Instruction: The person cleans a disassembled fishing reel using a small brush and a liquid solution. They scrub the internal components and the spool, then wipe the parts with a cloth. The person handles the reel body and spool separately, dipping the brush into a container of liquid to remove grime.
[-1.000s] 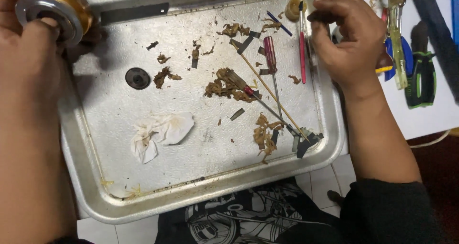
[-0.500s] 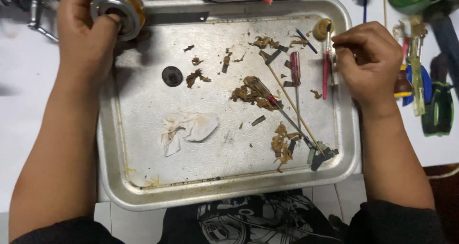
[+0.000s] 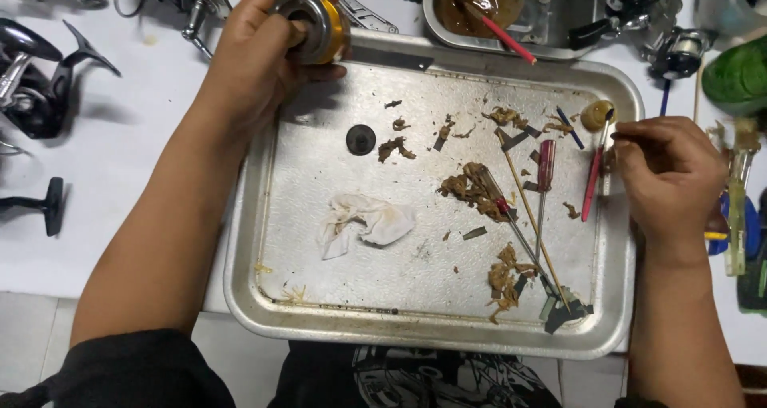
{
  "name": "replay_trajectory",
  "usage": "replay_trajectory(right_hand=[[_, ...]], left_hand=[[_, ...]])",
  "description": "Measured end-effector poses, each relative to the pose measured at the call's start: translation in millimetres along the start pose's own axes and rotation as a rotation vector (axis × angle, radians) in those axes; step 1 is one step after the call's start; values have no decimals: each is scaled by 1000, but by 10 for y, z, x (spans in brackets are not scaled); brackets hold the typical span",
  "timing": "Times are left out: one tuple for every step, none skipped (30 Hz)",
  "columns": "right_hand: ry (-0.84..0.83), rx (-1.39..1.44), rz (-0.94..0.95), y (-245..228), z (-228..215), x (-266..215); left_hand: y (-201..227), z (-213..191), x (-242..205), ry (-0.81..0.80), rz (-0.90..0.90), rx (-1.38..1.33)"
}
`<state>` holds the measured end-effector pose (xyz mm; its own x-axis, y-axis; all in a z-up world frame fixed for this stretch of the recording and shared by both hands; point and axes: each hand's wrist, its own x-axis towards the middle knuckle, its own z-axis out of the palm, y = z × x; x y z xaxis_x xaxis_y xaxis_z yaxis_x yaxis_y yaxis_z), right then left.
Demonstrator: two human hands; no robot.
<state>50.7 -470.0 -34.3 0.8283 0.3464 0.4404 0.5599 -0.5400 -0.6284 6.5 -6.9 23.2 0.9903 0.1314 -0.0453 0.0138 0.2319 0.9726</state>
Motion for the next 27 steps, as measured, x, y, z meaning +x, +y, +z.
replay_trajectory(right_hand=[[7, -34, -1, -15, 1, 5], [5, -32, -8, 4, 6, 3], [13, -43, -20, 22, 10, 0], [20, -53, -32, 40, 12, 2], [19, -52, -38, 43, 10, -6], [24, -41, -22, 51, 8, -10], [28, -31, -6, 61, 5, -12], [26, -28, -12, 41, 7, -11], [31, 3, 9, 21, 10, -9], [36, 35, 31, 2, 18, -11], [35, 38, 24, 12, 14, -8], [33, -3, 5, 21, 13, -6], [31, -43, -13, 30, 12, -3], [31, -39, -19, 6, 13, 0], [26, -51, -10, -19, 13, 4], [24, -64, -2, -41, 12, 14], [26, -62, -9, -33, 15, 21], [29, -77, -27, -28, 7, 20], [31, -92, -45, -21, -1, 20], [31, -93, -49, -10, 11, 11], [51, -22, 39, 3, 23, 1], [69, 50, 128, 15, 32, -16], [68, 48, 126, 28, 32, -17], [82, 58, 155, 40, 35, -22], [96, 67, 183, 53, 37, -26], [97, 67, 181, 48, 28, -23], [84, 30, 112, 44, 18, -20]], left_hand=[[32, 28, -26, -6, -60, -28], [8, 20, -20, -1, -55, -29], [-15, 12, -15, -28, -105, -54], [-36, 5, -8, -55, -155, -80], [-41, -6, -3, -50, -150, -81], [-44, -13, 4, -59, -157, -94], [-48, -19, 13, -68, -163, -107], [-2, -40, 3, -63, -159, -107], [43, -61, -8, -36, -110, -139], [88, -84, -19, -9, -60, -169], [84, -135, -11, -5, -55, -168], [80, -189, -5, 31, -16, -215], [78, -243, 0, 66, 22, -263], [97, -258, -13, 69, 27, -261], [116, -273, -27, 68, 26, -272], [139, -286, -34, 64, 26, -282], [148, -254, -55, 66, 34, -281], [150, -217, -76, 10, 90, -157], [149, -180, -95, -44, 146, -32], [130, -150, -99, -43, 150, -34], [109, -119, -101, -28, 129, 124], [84, -86, -105, -13, 106, 281], [125, -29, -141, -12, 108, 279], [166, 26, -182, -65, 108, 338], [207, 82, -222, -117, 109, 397], [206, 102, -227, -117, 110, 397], [205, 122, -230, -139, 105, 437]])
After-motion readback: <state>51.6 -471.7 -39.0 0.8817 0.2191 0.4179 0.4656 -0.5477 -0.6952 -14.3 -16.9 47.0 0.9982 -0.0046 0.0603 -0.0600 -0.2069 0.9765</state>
